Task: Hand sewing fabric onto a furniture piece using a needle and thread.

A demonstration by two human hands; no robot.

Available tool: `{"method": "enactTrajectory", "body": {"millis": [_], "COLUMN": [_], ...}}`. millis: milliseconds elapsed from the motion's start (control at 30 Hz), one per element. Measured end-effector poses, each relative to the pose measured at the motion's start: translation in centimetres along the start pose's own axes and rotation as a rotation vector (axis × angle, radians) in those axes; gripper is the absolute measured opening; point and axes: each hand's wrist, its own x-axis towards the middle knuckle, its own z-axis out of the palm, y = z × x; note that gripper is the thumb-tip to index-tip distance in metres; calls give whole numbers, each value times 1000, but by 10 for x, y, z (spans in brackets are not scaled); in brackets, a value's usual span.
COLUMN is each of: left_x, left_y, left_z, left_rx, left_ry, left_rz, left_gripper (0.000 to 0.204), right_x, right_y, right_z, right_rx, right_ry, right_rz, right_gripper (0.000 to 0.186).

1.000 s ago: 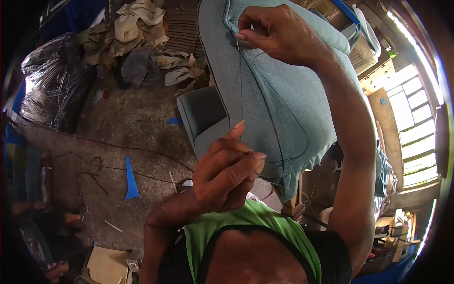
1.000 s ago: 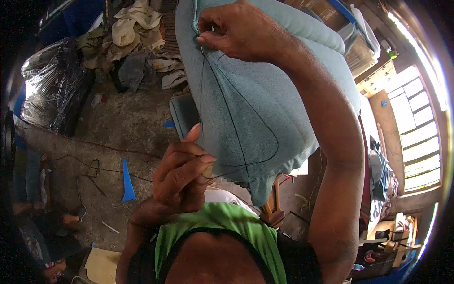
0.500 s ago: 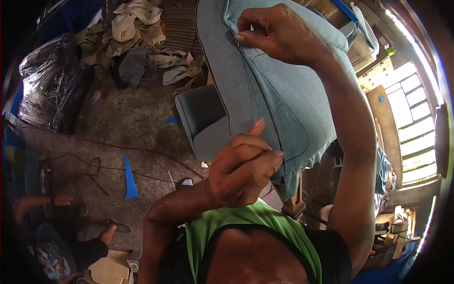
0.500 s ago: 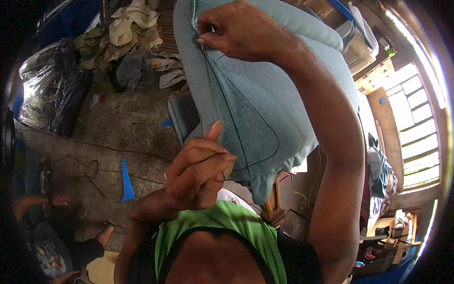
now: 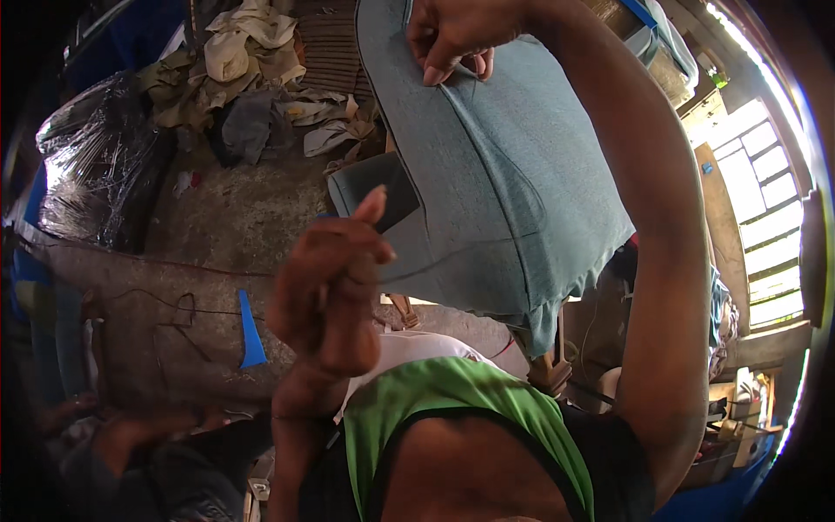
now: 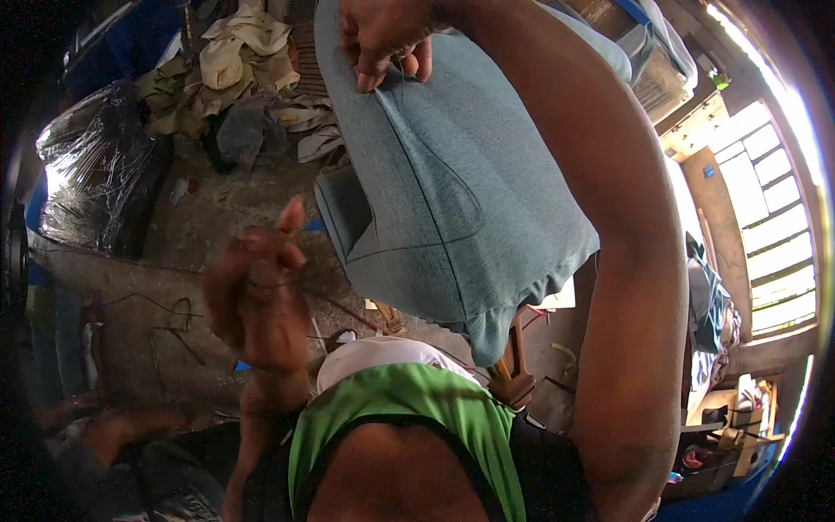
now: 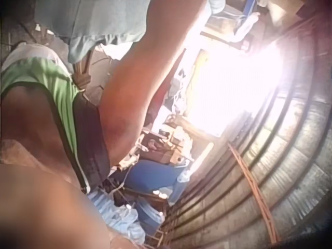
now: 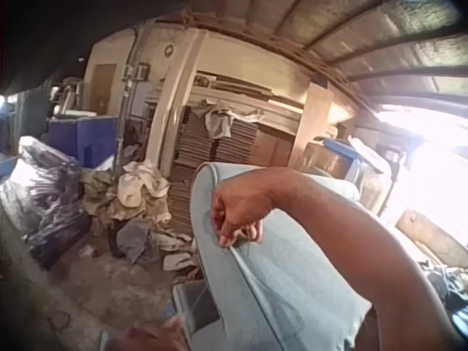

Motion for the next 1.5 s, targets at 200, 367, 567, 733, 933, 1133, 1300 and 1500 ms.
{"method": "enactTrajectory", "body": {"millis": [200,367,567,733,933,1133,1300,1500], "left_x": [5,20,51,64,70,71,77,74], "left_y": [-1,20,71,85,78,72,73,76], "left_z": [-18,-31,-47,-43,-53,-63,-80,-80], "left_rx": [-48,-50,-193,-298,4,-79,-124,-77], "left_ry": [132,79,-326,-480,-198,-258,-251,-172], "left_rz": [-115,12,-19,17,192,189,212,218], "left_gripper": [18,23,33,53,52,47,50,46], "right_x": [-49,-48,-47,-22,-16,-8,-14,-40], "right_y": [33,6,-3,35,34,50,58,66], "right_z": [41,61,38,54,60,70,70,87], "right_rx": [-780,-843,-478,-418,-350,-145,242,76], "right_ry": [690,937,479,719,718,768,748,639], "right_rz": [-767,-573,-284,-477,-468,-489,-475,-670], "right_gripper": [23,25,27,27,35,34,31,24]}}
